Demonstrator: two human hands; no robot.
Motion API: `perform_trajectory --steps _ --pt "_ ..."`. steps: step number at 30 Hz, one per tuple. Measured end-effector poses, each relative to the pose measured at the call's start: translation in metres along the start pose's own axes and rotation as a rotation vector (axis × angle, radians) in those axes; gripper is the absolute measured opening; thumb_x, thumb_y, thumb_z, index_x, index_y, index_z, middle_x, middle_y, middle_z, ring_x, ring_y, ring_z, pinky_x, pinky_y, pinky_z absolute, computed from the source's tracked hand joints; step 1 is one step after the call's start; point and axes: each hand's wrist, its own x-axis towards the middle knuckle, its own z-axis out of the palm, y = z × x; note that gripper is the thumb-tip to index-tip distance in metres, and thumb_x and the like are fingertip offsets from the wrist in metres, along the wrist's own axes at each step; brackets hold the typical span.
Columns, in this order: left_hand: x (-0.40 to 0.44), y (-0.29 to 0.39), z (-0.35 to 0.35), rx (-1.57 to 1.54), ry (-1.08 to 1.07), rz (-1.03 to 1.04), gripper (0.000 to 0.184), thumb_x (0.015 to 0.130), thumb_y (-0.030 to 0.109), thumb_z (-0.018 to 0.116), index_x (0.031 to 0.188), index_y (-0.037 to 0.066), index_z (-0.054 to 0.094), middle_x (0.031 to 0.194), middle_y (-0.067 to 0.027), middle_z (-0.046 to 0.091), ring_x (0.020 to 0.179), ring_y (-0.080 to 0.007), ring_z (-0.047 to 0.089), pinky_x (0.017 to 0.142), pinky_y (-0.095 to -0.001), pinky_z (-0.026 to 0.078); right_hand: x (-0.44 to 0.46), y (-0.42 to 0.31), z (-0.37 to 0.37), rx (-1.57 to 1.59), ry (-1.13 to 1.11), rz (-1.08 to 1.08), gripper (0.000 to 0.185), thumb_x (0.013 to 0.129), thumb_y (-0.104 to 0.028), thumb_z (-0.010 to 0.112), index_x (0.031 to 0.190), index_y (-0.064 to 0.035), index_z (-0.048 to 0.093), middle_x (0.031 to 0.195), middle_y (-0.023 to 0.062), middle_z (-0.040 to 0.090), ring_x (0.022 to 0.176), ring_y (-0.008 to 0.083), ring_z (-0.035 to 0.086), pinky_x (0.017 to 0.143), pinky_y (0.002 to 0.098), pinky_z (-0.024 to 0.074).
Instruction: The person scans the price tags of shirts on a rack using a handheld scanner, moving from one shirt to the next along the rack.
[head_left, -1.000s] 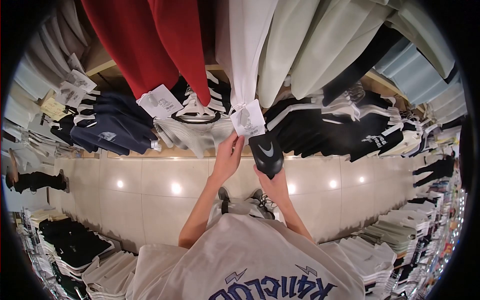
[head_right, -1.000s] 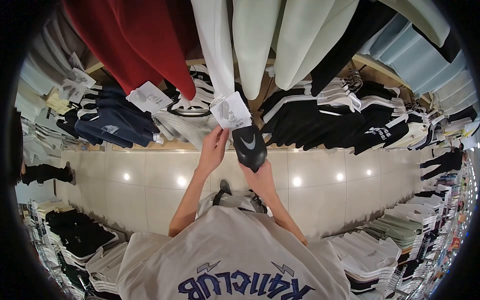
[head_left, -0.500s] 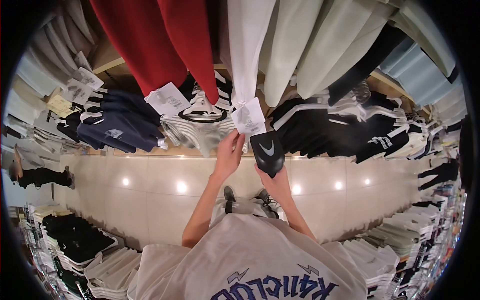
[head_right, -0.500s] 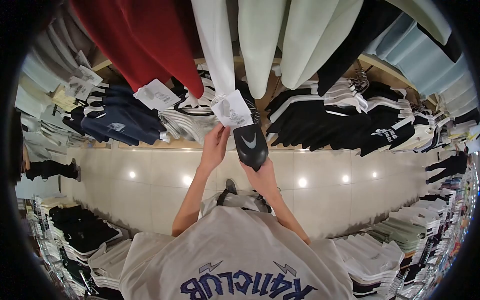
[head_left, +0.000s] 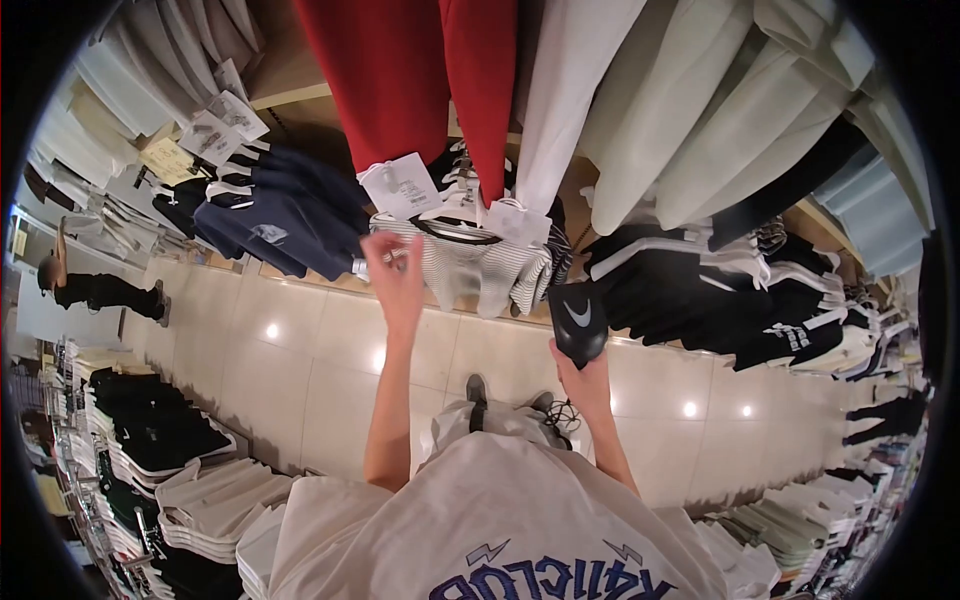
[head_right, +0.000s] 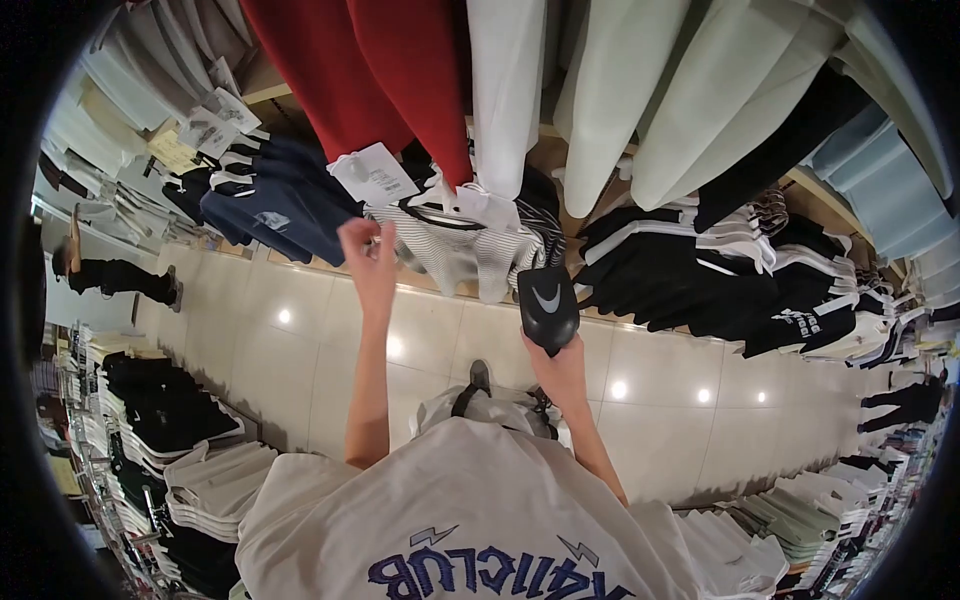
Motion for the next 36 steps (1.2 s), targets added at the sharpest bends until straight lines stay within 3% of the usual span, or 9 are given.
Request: perform_trajectory --steps 4,9,15,19,24,36 --pt "0.034 0.01 -0.007 0.045 0.095 0.204 0.048 0.091 0.017 0.072 0.129 0.001 0.046 0.124 -0.0117 0.058 0.112 -0.0172 0.056 0.087 -0.0292 0.049 0.001 0.002 0.003 -0.01 -0.021 -0.03 0.014 0.09 -0.015 0.072 0.087 -0.0047 0.064 0.06 -0.0052 0.054 0.051 0.0033 0.047 0.047 0.0229 0.0354" --pt "0.042 0.003 -0.001 -0.245 -0.212 0.066 0.038 0.094 0.012 0.068 0.125 -0.004 0.053 0.115 -0.0102 0.065 0.096 -0.0127 0.062 0.083 -0.0254 0.048 0.004 0.002 0.012 -0.032 -0.033 -0.045 0.014 0.089 -0.015 0.073 0.087 -0.0046 0.065 0.06 -0.0056 0.054 0.051 0.0033 0.048 0.047 0.0232 0.0355" --pt "0.007 0.017 0.01 -0.173 -0.257 -0.077 0.026 0.096 0.012 0.065 0.115 -0.007 0.065 0.098 -0.0063 0.07 0.085 -0.0084 0.061 0.077 -0.0225 0.048 0.011 -0.016 0.026 0.0 -0.079 -0.093 0.015 0.088 -0.014 0.074 0.096 -0.0031 0.067 0.068 -0.0054 0.057 0.058 0.0027 0.048 0.053 0.0225 0.0376" --pt "-0.013 0.018 0.021 -0.192 -0.334 -0.083 0.028 0.098 0.012 0.062 0.117 -0.008 0.064 0.099 -0.0089 0.072 0.087 -0.0095 0.065 0.078 -0.0241 0.05 0.013 -0.026 0.034 0.058 -0.143 -0.093 0.015 0.089 -0.011 0.073 0.099 -0.0026 0.066 0.074 -0.0038 0.06 0.064 0.0026 0.051 0.057 0.0218 0.0401" --pt "-0.025 0.03 0.026 -0.24 -0.384 -0.121 0.028 0.099 0.011 0.061 0.119 -0.009 0.063 0.104 -0.0102 0.072 0.094 -0.0114 0.066 0.086 -0.0259 0.052 0.017 -0.037 0.043 0.019 -0.24 -0.169 0.022 0.089 -0.007 0.072 0.108 0.0004 0.065 0.092 0.0007 0.067 0.083 0.0069 0.057 0.074 0.0246 0.0469" --pt "-0.04 0.033 0.035 -0.307 -0.377 -0.26 0.028 0.099 0.015 0.063 0.115 -0.008 0.066 0.101 -0.0073 0.071 0.089 -0.0108 0.063 0.083 -0.0269 0.051 0.026 -0.033 0.045 0.056 -0.317 -0.123 0.027 0.088 -0.006 0.072 0.112 0.0013 0.063 0.103 0.0035 0.068 0.094 0.0095 0.059 0.086 0.0269 0.0477"
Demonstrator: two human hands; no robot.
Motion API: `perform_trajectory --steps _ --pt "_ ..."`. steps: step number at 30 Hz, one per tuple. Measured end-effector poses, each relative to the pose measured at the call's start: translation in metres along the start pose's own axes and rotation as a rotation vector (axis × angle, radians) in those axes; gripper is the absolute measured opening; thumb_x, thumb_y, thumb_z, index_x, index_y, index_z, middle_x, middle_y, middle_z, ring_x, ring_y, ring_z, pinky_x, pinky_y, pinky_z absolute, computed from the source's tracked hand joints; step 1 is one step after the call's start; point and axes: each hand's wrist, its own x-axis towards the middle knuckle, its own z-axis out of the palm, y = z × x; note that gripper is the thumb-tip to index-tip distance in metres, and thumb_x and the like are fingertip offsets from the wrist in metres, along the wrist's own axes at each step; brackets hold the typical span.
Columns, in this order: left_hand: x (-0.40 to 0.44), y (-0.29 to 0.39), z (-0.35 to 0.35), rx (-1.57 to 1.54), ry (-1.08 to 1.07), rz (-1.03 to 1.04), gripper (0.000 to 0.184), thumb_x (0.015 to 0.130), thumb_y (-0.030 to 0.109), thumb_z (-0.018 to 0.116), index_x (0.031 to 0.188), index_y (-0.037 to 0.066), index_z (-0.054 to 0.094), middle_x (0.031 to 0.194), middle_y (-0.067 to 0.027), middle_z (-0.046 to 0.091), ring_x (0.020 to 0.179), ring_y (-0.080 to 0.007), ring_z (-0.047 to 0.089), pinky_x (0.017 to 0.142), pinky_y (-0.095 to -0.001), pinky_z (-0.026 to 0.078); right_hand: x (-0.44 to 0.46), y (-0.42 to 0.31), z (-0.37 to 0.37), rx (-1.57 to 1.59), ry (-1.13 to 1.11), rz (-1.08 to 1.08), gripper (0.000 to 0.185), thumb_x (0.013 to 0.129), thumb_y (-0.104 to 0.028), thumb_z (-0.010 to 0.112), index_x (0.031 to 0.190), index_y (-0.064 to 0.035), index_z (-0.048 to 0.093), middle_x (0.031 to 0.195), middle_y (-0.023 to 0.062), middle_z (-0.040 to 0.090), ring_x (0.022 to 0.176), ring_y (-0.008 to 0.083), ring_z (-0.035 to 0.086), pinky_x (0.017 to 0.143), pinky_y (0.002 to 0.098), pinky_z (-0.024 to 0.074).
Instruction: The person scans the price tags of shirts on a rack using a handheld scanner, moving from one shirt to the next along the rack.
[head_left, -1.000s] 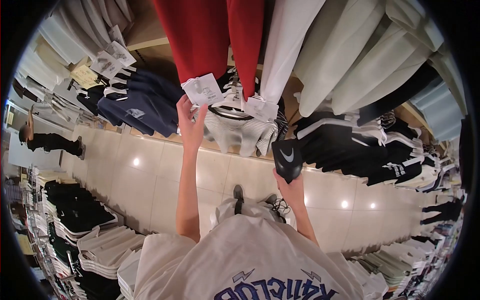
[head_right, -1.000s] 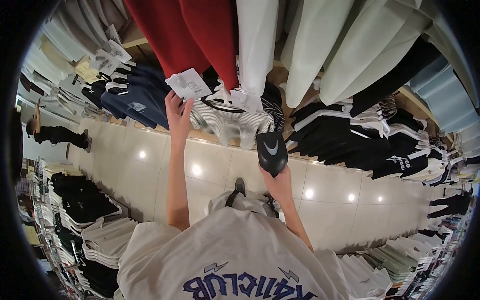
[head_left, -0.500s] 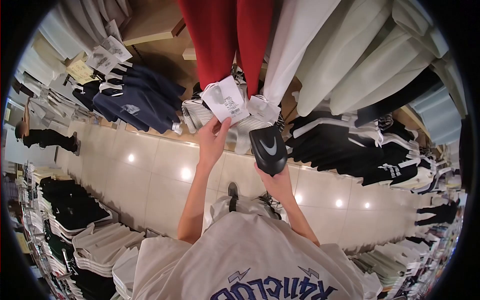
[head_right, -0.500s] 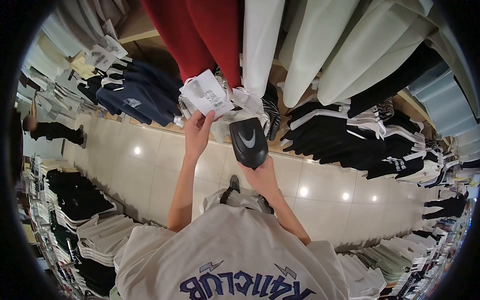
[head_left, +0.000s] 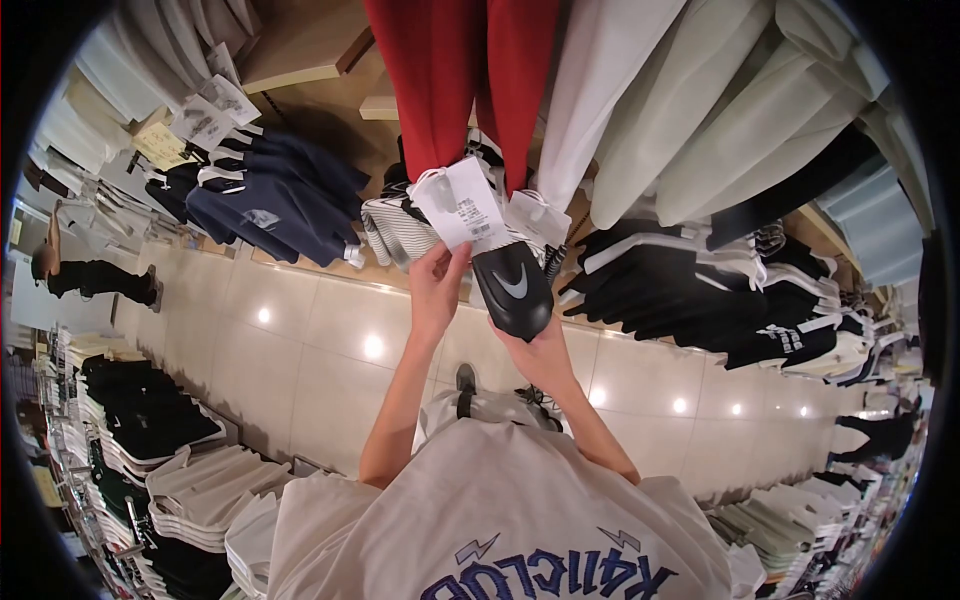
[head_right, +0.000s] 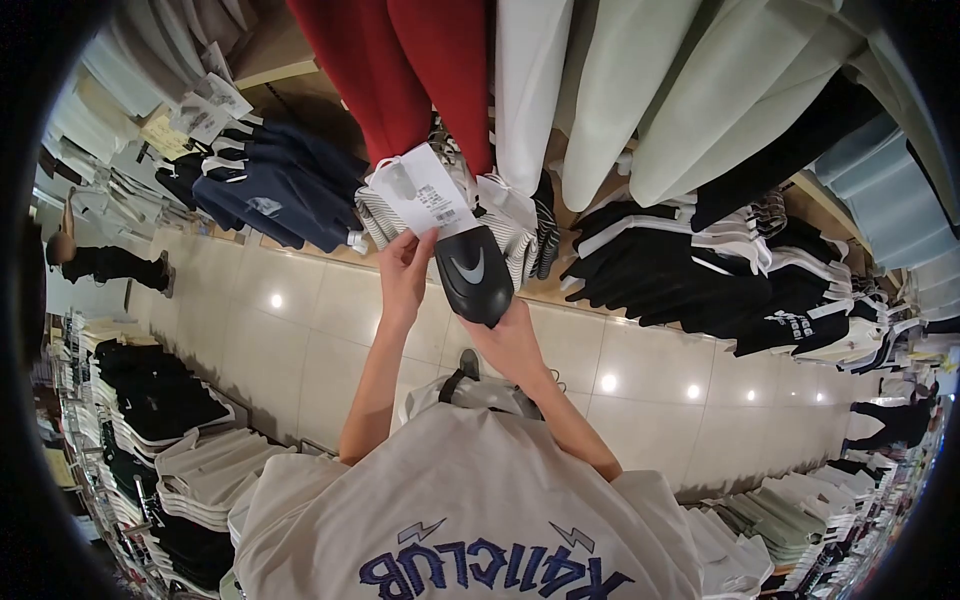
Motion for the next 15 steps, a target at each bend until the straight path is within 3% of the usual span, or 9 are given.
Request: perform_trajectory --steps 8,15 --pt "-0.0078 -0.0004 0.0061 0.126 0.034 0.081 0.027 0.101 0.018 0.059 0.114 -0.006 0.064 0.101 -0.0086 0.071 0.09 -0.0126 0.065 0.081 -0.0276 0.051 -0.0035 -0.0029 -0.0022 0.015 0.006 0.003 0.032 0.087 -0.003 0.072 0.117 0.0011 0.06 0.108 0.0045 0.068 0.098 0.0106 0.06 0.089 0.0276 0.0478" --pt "-0.0068 -0.0076 0.0101 0.047 0.07 0.089 0.029 0.102 0.019 0.059 0.114 -0.007 0.063 0.099 -0.0085 0.071 0.087 -0.0128 0.066 0.08 -0.0273 0.051 -0.0047 0.0017 -0.0074 0.007 0.008 -0.017 0.033 0.087 -0.002 0.071 0.118 0.0012 0.06 0.108 0.0047 0.068 0.097 0.0106 0.06 0.089 0.0279 0.0479"
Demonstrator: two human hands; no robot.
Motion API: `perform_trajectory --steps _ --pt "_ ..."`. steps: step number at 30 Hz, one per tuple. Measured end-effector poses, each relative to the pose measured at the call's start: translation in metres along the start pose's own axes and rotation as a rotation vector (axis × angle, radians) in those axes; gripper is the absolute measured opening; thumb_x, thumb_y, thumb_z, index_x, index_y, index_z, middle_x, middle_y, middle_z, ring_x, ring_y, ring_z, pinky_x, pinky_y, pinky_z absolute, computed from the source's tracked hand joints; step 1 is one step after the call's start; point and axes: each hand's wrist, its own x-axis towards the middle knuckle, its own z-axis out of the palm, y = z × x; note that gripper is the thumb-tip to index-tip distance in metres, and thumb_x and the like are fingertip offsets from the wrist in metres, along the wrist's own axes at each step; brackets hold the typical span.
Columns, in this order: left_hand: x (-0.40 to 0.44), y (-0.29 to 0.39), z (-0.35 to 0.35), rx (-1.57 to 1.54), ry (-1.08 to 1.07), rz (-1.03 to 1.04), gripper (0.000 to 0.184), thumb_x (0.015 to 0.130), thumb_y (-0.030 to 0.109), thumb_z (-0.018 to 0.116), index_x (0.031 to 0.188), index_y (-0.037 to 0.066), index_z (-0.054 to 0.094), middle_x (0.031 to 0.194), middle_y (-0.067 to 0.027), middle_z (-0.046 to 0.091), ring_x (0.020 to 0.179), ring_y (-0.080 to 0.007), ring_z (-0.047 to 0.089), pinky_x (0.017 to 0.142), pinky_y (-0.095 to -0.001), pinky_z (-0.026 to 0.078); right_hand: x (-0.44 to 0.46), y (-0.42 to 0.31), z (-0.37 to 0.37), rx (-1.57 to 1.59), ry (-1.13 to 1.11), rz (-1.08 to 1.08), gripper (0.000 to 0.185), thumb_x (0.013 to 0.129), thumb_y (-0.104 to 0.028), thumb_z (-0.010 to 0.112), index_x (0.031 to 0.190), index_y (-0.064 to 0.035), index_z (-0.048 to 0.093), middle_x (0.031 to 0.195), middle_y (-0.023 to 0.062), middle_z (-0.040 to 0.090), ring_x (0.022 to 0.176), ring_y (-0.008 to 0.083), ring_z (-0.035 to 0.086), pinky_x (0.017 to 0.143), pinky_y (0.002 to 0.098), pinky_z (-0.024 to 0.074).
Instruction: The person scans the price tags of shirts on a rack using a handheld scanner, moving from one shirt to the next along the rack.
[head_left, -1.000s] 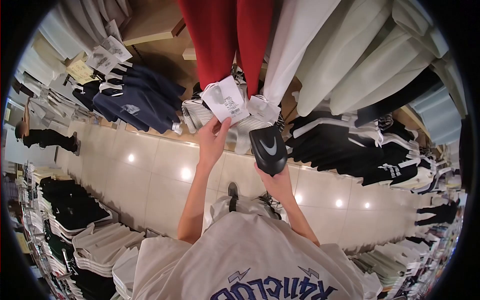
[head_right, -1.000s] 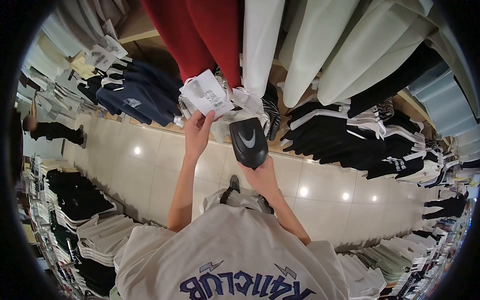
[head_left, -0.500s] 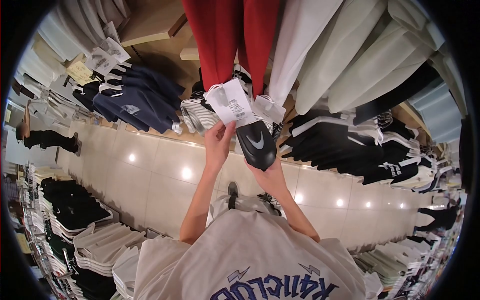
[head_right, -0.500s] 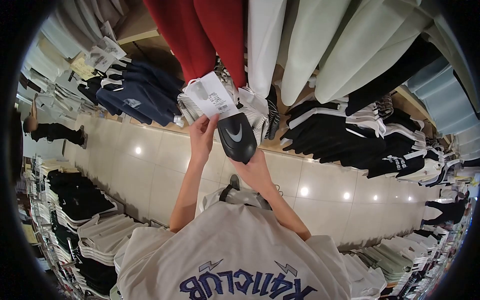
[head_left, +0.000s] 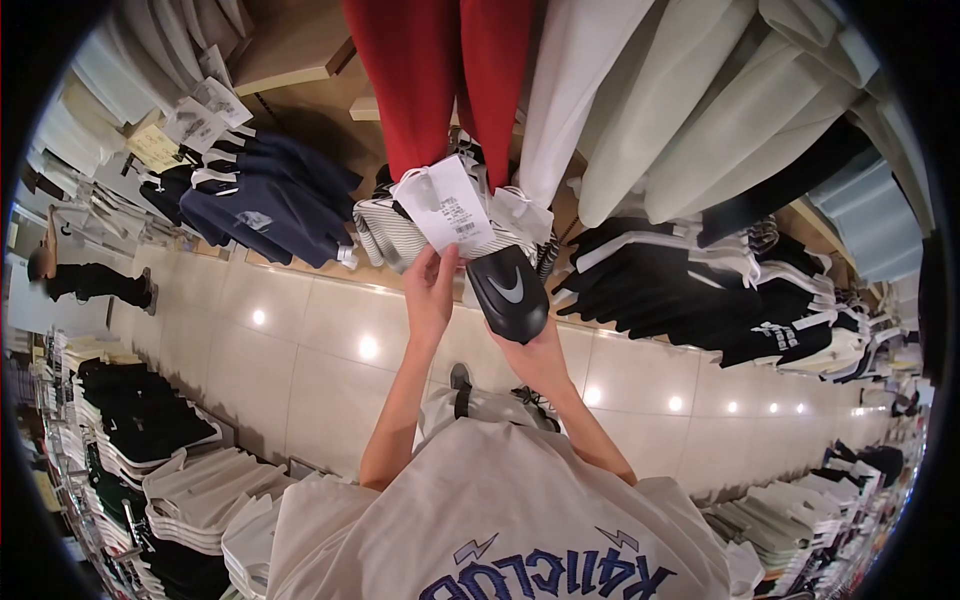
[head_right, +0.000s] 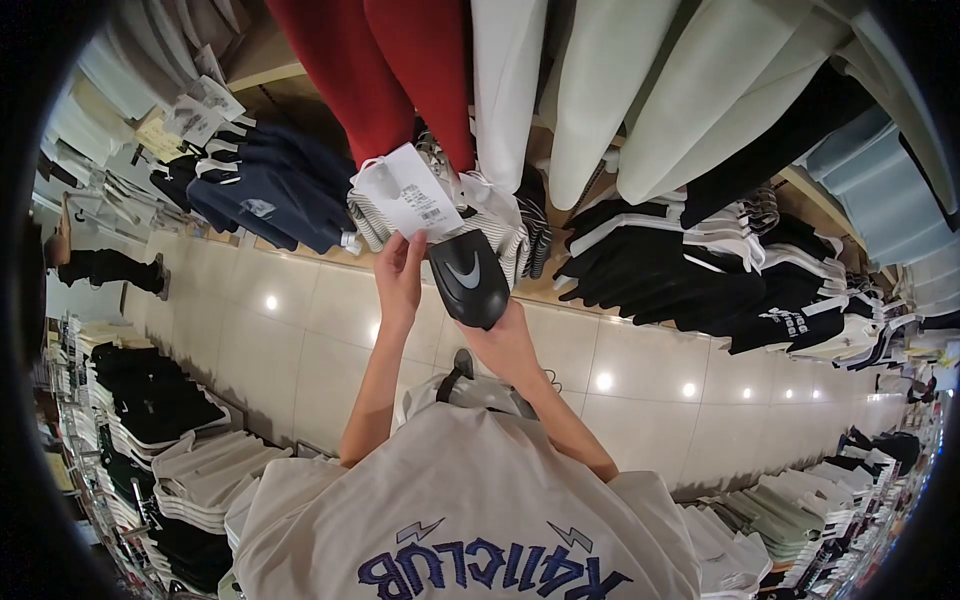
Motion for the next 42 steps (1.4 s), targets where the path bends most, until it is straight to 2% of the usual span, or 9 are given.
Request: perform_trajectory --steps 10,12,18,21,23,29,36,38,42 --pt "0.002 -0.004 0.008 -0.06 0.037 -0.029 0.029 0.102 0.02 0.057 0.116 -0.005 0.062 0.098 -0.0077 0.07 0.083 -0.0134 0.066 0.075 -0.0271 0.05 -0.004 -0.004 -0.002 0.032 0.03 0.025 0.035 0.086 -0.004 0.073 0.119 0.0008 0.06 0.109 0.0046 0.068 0.098 0.0105 0.06 0.089 0.0275 0.0477" --pt "0.002 -0.003 0.009 -0.066 0.046 -0.036 0.029 0.102 0.02 0.057 0.116 -0.005 0.062 0.098 -0.0077 0.07 0.083 -0.0139 0.067 0.075 -0.0272 0.05 -0.004 -0.006 -0.001 0.031 0.088 -0.032 0.026 0.086 -0.009 0.07 0.107 0.0036 0.064 0.089 0.0055 0.068 0.083 0.0086 0.057 0.076 0.0281 0.049" --pt "0.004 -0.01 0.012 -0.113 0.037 -0.054 0.031 0.103 0.022 0.056 0.119 -0.005 0.061 0.102 -0.0085 0.07 0.085 -0.0151 0.068 0.074 -0.0267 0.05 -0.008 -0.008 -0.006 -0.019 0.115 -0.023 0.022 0.085 -0.009 0.07 0.102 0.0043 0.065 0.086 0.0058 0.07 0.08 0.0078 0.056 0.073 0.0283 0.049" --pt "0.008 -0.02 0.016 -0.142 0.068 -0.083 0.032 0.103 0.021 0.056 0.123 -0.003 0.059 0.112 -0.0099 0.068 0.096 -0.0162 0.067 0.079 -0.0272 0.049 -0.01 -0.005 -0.012 -0.024 0.128 -0.015 0.021 0.085 -0.009 0.07 0.101 0.0046 0.066 0.085 0.0062 0.07 0.079 0.0077 0.056 0.073 0.0281 0.0492" --pt "0.012 -0.029 0.02 -0.132 0.014 -0.109 0.04 0.1 0.019 0.061 0.133 -0.002 0.052 0.129 -0.0123 0.06 0.115 -0.0189 0.061 0.092 -0.0296 0.047 -0.013 -0.006 -0.016 -0.02 0.139 0.005 0.022 0.085 -0.009 0.071 0.102 0.0046 0.066 0.086 0.0066 0.071 0.08 0.0081 0.057 0.074 0.0284 0.0496" --pt "0.016 -0.046 0.046 -0.165 -0.071 -0.063 0.061 0.095 0.014 0.068 0.146 0.003 0.037 0.147 -0.0143 0.043 0.131 -0.0241 0.049 0.107 -0.0357 0.042 -0.023 0.001 -0.033 -0.054 0.218 0.018 0.024 0.086 -0.011 0.072 0.103 0.0043 0.066 0.09 0.0089 0.072 0.083 0.0104 0.062 0.077 0.0299 0.0508" --pt "0.017 -0.05 0.063 0.071 -0.168 -0.056 0.045 0.094 0.012 0.069 0.132 0.0 0.048 0.134 -0.0115 0.051 0.121 -0.021 0.055 0.098 -0.0332 0.046 -0.034 0.005 -0.056 -0.095 0.262 0.062 0.028 0.085 -0.012 0.072 0.107 0.0047 0.064 0.091 0.0123 0.072 0.084 0.0143 0.065 0.078 0.0321 0.0514" --pt "0.015 -0.056 0.068 0.069 -0.196 0.037 0.035 0.092 0.011 0.071 0.12 -0.002 0.054 0.117 -0.0098 0.06 0.111 -0.0184 0.059 0.091 -0.0321 0.049 -0.038 0.005 -0.06 -0.108 0.271 0.084 0.029 0.085 -0.013 0.072 0.107 0.0048 0.064 0.091 0.0128 0.072 0.084 0.015 0.065 0.078 0.0324 0.0514" --pt "0.01 -0.058 0.074 0.111 -0.233 0.086 0.025 0.094 0.011 0.068 0.112 -0.002 0.058 0.106 -0.0082 0.064 0.104 -0.0167 0.061 0.09 -0.0306 0.049 -0.044 0.001 -0.069 -0.126 0.232 0.171 0.031 0.085 -0.016 0.072 0.107 0.005 0.064 0.091 0.0148 0.072 0.083 0.0169 0.065 0.078 0.0332 0.0516"
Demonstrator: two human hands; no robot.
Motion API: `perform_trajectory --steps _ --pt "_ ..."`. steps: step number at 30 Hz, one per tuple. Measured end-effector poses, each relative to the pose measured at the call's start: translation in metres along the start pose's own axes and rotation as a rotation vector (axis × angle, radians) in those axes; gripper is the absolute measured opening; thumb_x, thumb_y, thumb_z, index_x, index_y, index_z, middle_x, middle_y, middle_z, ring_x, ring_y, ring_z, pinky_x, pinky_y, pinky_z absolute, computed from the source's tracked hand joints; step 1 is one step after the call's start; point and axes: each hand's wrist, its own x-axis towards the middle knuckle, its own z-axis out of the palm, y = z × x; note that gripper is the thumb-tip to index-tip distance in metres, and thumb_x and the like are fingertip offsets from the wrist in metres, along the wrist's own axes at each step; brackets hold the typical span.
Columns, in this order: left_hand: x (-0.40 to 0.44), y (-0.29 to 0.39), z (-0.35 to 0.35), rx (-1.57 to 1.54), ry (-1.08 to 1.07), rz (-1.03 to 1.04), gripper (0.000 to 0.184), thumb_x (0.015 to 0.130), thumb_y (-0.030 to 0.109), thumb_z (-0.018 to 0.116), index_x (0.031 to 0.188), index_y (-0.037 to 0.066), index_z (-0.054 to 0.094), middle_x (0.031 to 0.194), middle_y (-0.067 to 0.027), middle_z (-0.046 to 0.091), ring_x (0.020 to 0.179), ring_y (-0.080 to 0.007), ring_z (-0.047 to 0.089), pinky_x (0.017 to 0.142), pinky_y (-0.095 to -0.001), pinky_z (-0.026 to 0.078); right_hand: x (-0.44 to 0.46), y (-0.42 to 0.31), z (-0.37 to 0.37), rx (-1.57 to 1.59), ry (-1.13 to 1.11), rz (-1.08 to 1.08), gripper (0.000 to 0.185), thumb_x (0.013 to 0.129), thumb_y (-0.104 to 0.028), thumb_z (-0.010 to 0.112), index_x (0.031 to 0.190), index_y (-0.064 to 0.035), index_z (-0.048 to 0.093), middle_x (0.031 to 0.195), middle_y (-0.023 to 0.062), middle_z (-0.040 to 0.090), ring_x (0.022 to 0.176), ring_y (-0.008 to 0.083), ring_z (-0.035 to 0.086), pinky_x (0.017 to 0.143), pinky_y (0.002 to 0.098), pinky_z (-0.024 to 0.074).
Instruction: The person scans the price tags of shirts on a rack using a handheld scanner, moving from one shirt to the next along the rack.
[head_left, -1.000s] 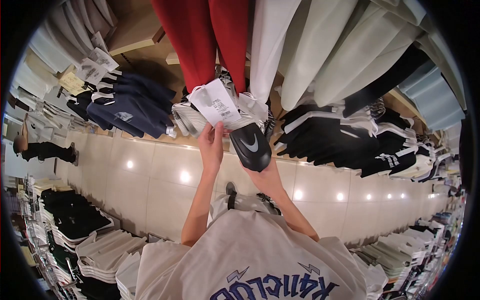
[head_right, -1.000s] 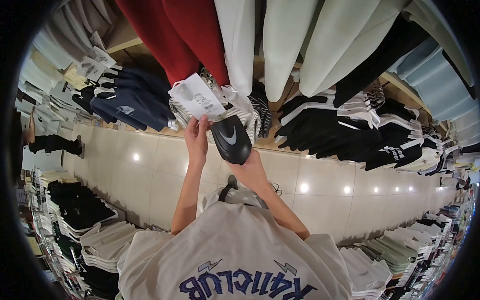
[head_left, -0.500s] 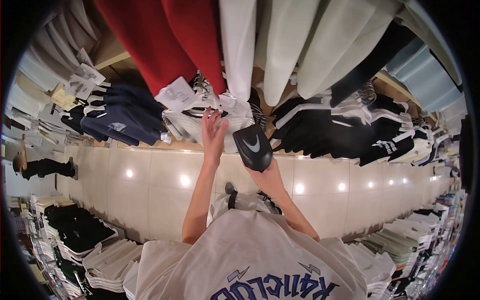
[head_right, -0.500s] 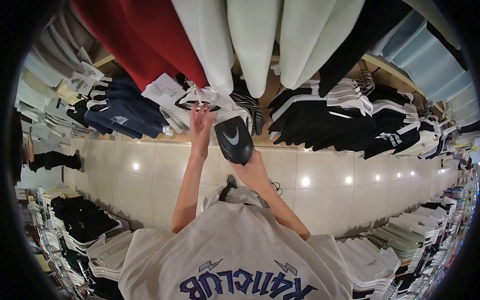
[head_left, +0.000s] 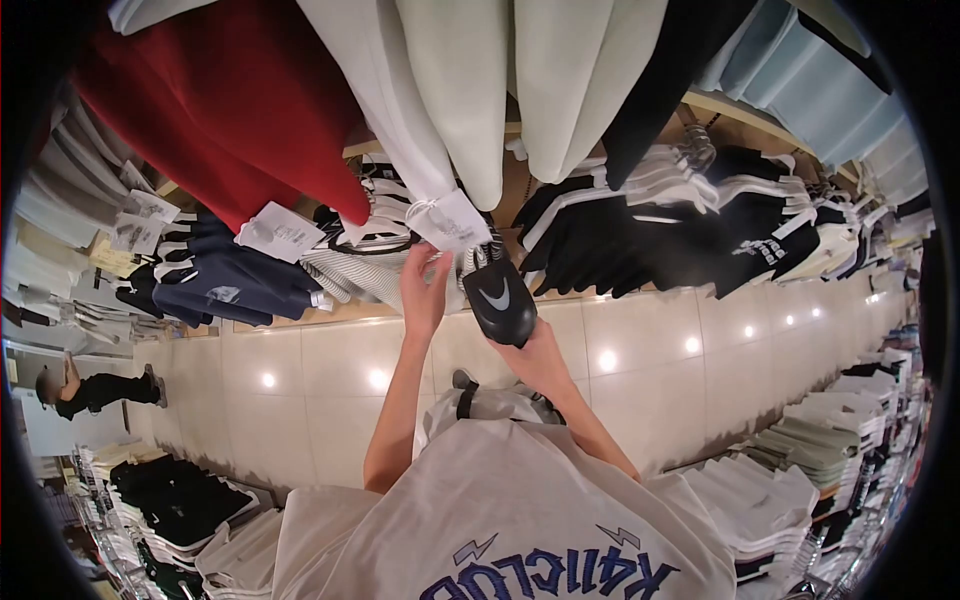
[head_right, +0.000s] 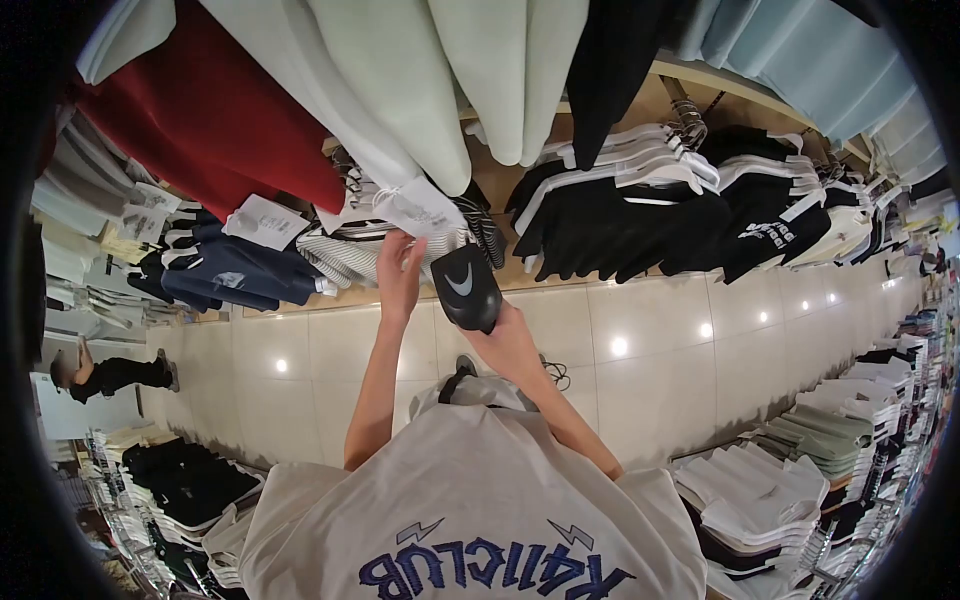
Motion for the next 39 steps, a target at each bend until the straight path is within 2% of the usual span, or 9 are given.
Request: perform_trajectory --steps 3,5,11,13,18,21,23,30,39 --pt "-0.004 -0.001 0.002 0.052 -0.043 0.001 0.017 0.096 0.01 0.065 0.107 -0.002 0.06 0.101 -0.0069 0.064 0.099 -0.0156 0.062 0.089 -0.0291 0.048 -0.001 0.007 -0.004 0.0 -0.004 0.009 0.032 0.085 -0.017 0.072 0.107 0.0049 0.064 0.09 0.0151 0.071 0.083 0.0174 0.065 0.079 0.0333 0.0516" --pt "-0.007 -0.001 0.006 -0.104 -0.064 -0.04 0.014 0.098 0.008 0.062 0.106 -0.002 0.06 0.099 -0.0056 0.065 0.094 -0.014 0.063 0.087 -0.0277 0.049 -0.001 0.014 -0.005 0.027 0.017 -0.02 0.032 0.085 -0.017 0.072 0.107 0.0048 0.064 0.089 0.015 0.071 0.082 0.0173 0.065 0.078 0.0333 0.0516" --pt "-0.019 0.009 0.015 -0.183 -0.078 -0.063 0.014 0.099 0.008 0.06 0.107 -0.004 0.059 0.101 -0.0061 0.065 0.091 -0.0122 0.064 0.084 -0.0267 0.05 0.0 0.024 -0.011 0.053 0.065 -0.11 0.033 0.085 -0.018 0.072 0.107 0.0048 0.064 0.085 0.0142 0.071 0.078 0.0168 0.065 0.074 0.033 0.0519" --pt "-0.021 0.01 0.017 -0.165 -0.084 -0.059 0.014 0.099 0.007 0.06 0.107 -0.004 0.059 0.1 -0.0064 0.065 0.091 -0.0125 0.064 0.084 -0.0268 0.05 -0.002 0.016 -0.017 0.05 0.005 -0.011 0.029 0.084 -0.01 0.073 0.108 0.0037 0.065 0.094 0.0078 0.071 0.087 0.011 0.06 0.081 0.0305 0.0505" --pt "-0.025 0.018 0.017 0.004 -0.082 -0.064 0.013 0.1 0.007 0.058 0.107 -0.004 0.059 0.098 -0.0072 0.067 0.091 -0.0131 0.065 0.084 -0.0274 0.051 0.002 0.017 -0.021 0.026 -0.022 0.012 0.029 0.084 -0.011 0.073 0.106 0.004 0.065 0.092 0.0101 0.071 0.085 0.0124 0.061 0.08 0.031 0.0509" --pt "-0.024 0.019 0.021 -0.068 -0.089 -0.064 0.014 0.101 0.009 0.057 0.107 -0.003 0.058 0.099 -0.0078 0.067 0.09 -0.014 0.067 0.083 -0.0276 0.052 0.001 0.026 -0.021 0.063 -0.003 -0.019 0.028 0.084 -0.013 0.074 0.105 0.0042 0.065 0.09 0.011 0.071 0.084 0.0138 0.063 0.079 0.0319 0.0513" --pt "-0.023 0.022 0.024 -0.074 -0.099 -0.073 0.014 0.102 0.01 0.056 0.107 -0.003 0.058 0.1 -0.008 0.067 0.09 -0.0149 0.067 0.082 -0.0277 0.052 0.002 0.032 -0.021 0.055 0.032 -0.1 0.031 0.082 -0.016 0.073 0.103 0.0058 0.065 0.084 0.0169 0.07 0.077 0.0214 0.068 0.073 0.0354 0.0526" --pt "-0.021 0.013 0.042 -0.082 -0.116 -0.098 0.017 0.103 0.014 0.054 0.11 -0.001 0.057 0.102 -0.0091 0.068 0.089 -0.0177 0.069 0.078 -0.0279 0.053 -0.008 0.038 -0.055 0.038 0.047 -0.069 0.039 0.081 -0.018 0.074 0.109 0.0062 0.063 0.088 0.0199 0.071 0.08 0.0261 0.07 0.074 0.0358 0.0532" --pt "-0.033 -0.001 0.111 -0.01 -0.24 -0.183 0.017 0.104 0.016 0.052 0.109 0.001 0.057 0.102 -0.0085 0.068 0.088 -0.0167 0.069 0.078 -0.027 0.052 -0.034 0.065 -0.126 0.002 0.207 -0.107 0.058 0.081 -0.017 0.073 0.131 0.0026 0.05 0.096 0.0251 0.07 0.094 0.0401 0.069 0.083 0.0407 0.0528"
